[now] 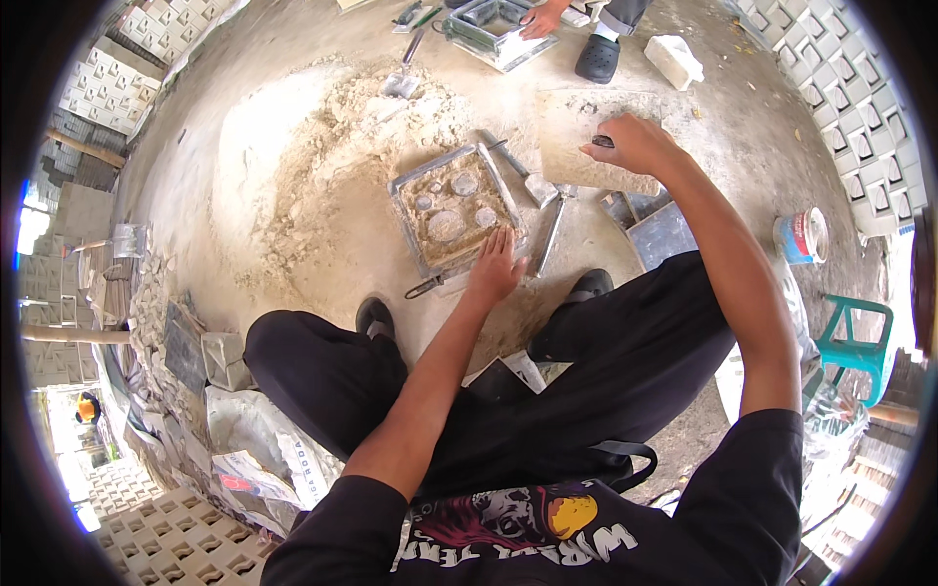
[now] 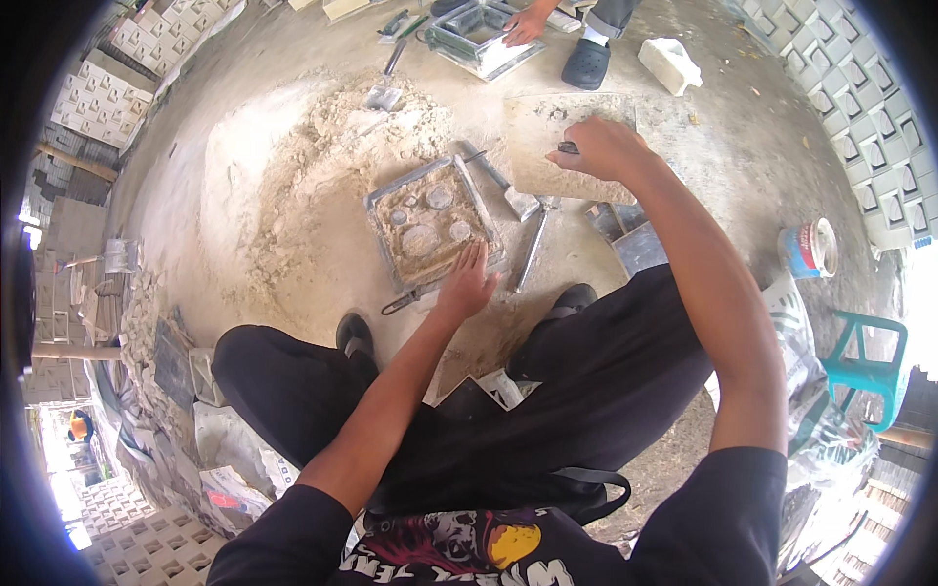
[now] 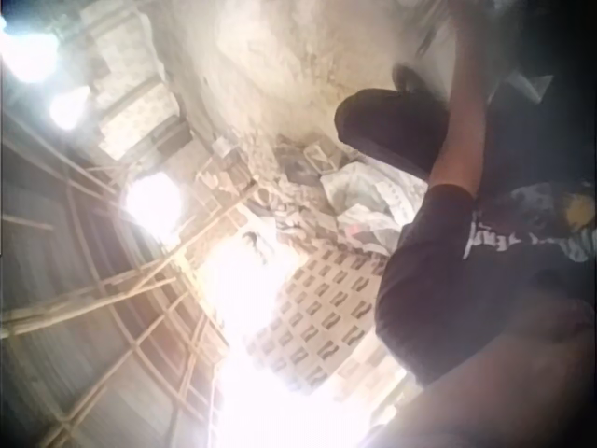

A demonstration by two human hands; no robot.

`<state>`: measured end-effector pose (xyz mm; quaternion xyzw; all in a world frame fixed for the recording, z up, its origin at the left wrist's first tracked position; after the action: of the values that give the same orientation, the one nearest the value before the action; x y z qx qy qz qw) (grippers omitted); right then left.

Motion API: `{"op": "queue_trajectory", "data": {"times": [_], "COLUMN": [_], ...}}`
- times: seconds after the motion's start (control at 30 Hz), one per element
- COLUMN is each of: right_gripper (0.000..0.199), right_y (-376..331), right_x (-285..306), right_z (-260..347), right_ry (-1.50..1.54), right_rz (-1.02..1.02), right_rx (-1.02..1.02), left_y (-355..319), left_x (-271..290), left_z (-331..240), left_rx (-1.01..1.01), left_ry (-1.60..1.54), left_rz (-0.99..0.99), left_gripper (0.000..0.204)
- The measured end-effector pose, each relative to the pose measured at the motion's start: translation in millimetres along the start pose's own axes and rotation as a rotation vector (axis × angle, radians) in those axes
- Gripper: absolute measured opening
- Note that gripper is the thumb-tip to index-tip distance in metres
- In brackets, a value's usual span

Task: The person prepares a mold by hand, adds dry cement mixture from a pile, and compacts it using a small handheld tool to form a brick pattern.

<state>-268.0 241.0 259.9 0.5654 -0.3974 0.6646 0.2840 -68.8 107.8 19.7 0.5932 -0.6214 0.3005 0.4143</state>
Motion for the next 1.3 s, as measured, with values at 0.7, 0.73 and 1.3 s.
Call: {"op": "queue_trajectory", "data": {"times": [0.7,0.73,1.3], "right_gripper": [0.061,0.062,0.066], "right_y": [39.9,47.1,44.9], "right_x": [-17.0,-15.2,-78.7], "right_z": [133.0,135.3,276.1], "right_ry": [0.049,0.084,0.361], "right_rz": [-0.022,-0.020,0.138], "right_rx": [0.128,0.112,0.173], "left_y": [-37.0,-38.2,-103.1], "left_x": [44.2,50.9,157.5], "left_z": [69.0,71.7,219.4], "left_rx": [-0.117,-0.140,0.472], "left_ry": [0.108,0.113,-0.041], "left_rz": [0.387,0.329,-0.423], "left_gripper": [0.058,0.057,0.034]}}
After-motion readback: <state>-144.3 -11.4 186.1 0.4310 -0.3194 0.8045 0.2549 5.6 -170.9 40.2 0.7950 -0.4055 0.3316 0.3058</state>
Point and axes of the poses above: each hand's wrist, its own y-axis towards the middle knuckle, its own x-axis out of the back of the hand, z = x × y, the point moved 7 cm from there along y, towards the middle knuckle, and after that the axes turned 11 degrees about -x, right-handed, at the moved point
